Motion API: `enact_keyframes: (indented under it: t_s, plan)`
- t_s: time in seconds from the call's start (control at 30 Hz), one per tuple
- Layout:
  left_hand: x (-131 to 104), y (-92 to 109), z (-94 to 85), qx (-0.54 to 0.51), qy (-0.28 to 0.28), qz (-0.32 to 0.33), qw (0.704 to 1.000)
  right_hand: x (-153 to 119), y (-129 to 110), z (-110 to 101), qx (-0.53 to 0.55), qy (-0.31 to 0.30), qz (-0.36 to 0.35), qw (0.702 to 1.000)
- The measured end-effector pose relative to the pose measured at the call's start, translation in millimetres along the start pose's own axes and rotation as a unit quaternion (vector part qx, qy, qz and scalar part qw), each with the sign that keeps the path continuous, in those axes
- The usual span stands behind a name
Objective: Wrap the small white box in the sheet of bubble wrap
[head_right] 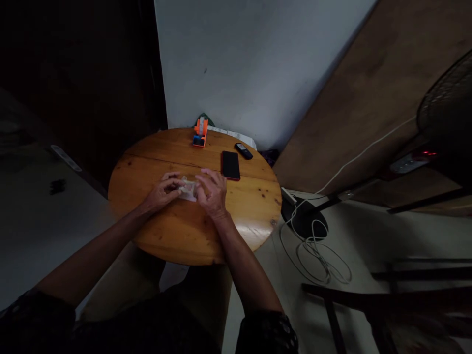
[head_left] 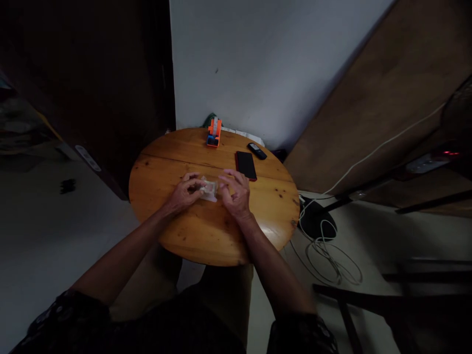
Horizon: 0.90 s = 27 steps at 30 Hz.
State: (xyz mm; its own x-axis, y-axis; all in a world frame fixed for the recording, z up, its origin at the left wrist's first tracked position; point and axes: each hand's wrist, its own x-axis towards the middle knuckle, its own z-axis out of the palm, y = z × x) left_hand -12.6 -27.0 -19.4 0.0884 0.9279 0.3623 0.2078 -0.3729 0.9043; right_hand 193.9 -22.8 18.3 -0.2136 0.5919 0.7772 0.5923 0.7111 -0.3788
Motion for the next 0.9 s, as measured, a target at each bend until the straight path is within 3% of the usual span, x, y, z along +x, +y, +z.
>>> enact_keyframes:
  t_s: [0.1, 0.27, 0.47, 0.63, 0.9]
  plan:
    - [3, 4, -5.9, -0.067, 0.05, -0.026, 0.996, 2, 7, -1, 0.035, 0.056, 0.049, 0.997]
    - [10, 4, -12.8, -0.151, 0.182, -0.076, 0.969, 2, 8, 1, 0.073, 0.06, 0.076, 0.993]
    - [13, -1, -11.1, -0.163, 0.25, -0.129, 0.946, 1, 7, 1, 0.074, 0.041, 0.088, 0.993]
    - [8, 1, -10.8, -0.102, 0.202, -0.108, 0.968, -1, 7, 2, 0.078, -0.001, 0.068, 0.995]
    - [1, 8, -5.6, 0.042, 0.08, -0.052, 0.995, -7, 6, 13, 0.023, -0.159, 0.034, 0.986]
